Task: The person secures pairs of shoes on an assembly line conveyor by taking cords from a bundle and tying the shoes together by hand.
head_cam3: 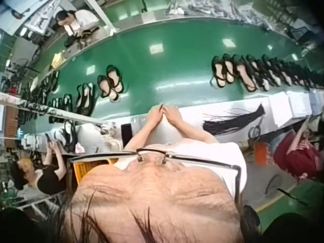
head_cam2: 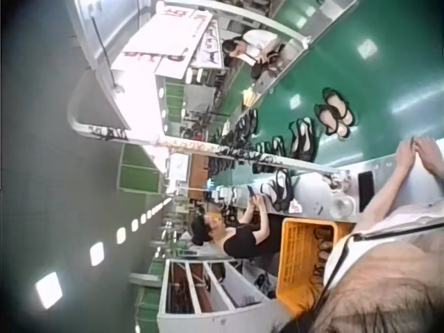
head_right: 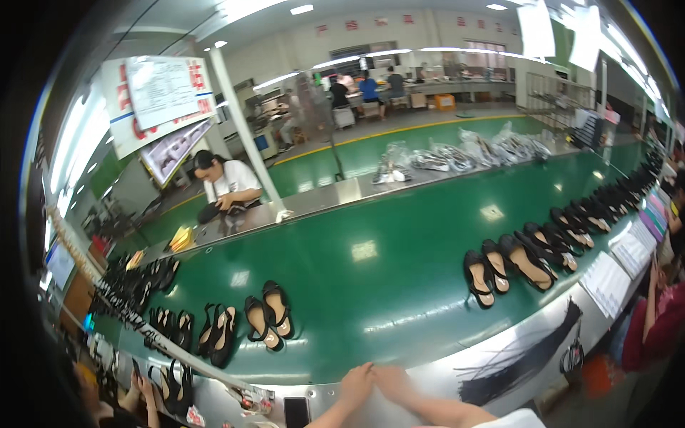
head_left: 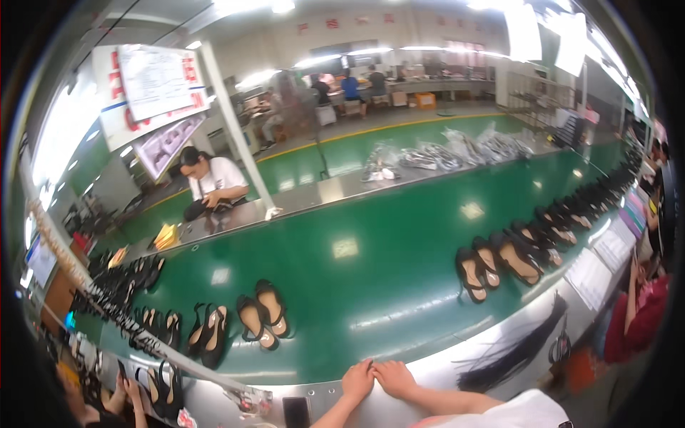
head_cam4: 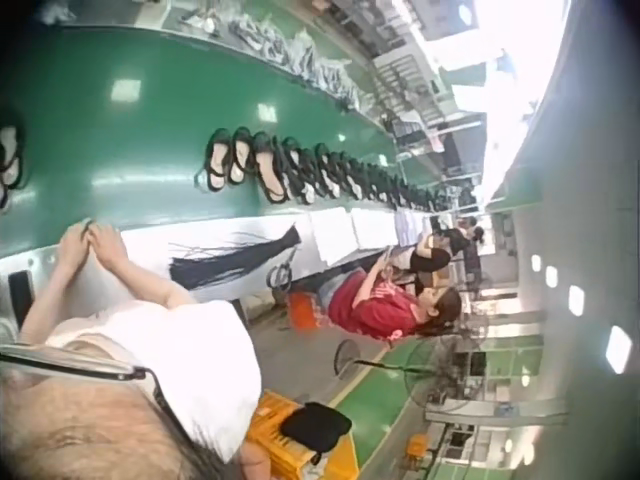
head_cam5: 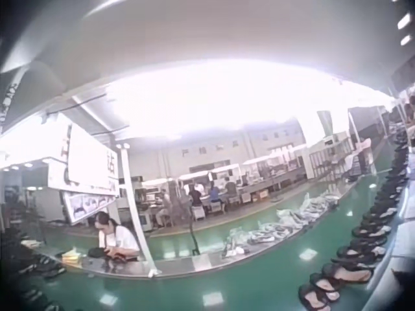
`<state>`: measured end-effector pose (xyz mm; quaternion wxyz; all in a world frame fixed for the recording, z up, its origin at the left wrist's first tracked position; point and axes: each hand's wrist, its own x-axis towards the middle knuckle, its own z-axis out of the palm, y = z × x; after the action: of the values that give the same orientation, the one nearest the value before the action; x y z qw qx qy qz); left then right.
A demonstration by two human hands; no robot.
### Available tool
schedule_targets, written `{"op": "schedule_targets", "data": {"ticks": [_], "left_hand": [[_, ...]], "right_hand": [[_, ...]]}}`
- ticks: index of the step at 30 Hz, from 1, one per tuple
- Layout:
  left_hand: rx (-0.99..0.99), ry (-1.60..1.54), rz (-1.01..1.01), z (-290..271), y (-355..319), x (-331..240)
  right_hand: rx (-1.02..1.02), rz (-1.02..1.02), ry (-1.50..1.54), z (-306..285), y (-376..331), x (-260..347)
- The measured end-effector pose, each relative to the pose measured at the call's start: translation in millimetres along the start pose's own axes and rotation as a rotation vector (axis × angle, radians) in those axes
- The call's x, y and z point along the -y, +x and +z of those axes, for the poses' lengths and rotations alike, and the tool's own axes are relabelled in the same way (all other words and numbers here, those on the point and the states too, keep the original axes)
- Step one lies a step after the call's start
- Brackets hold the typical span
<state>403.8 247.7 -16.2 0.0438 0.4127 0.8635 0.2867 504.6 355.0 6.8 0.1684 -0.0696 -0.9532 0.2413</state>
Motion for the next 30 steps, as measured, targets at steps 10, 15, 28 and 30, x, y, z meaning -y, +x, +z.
{"op": "schedule_targets", "data": {"ticks": [10,15,28,30], "left_hand": [[0.022,-0.14,-0.063,-14,-19,-24],[0.258,-0.176,-0.173,-73,-21,-77],[-0.068,-0.08,-0.047,-16,-28,-37],[-0.126,-0.067,-0.032,-4,-17,-26]], "right_hand": [[-0.092,0.135,0.152,25,-22,-4],[-0.025,0.131,0.198,12,-20,3],[-0.046,0.158,0.163,-16,-29,14],[-0.069,0.107,0.105,-7,-22,6]]}}
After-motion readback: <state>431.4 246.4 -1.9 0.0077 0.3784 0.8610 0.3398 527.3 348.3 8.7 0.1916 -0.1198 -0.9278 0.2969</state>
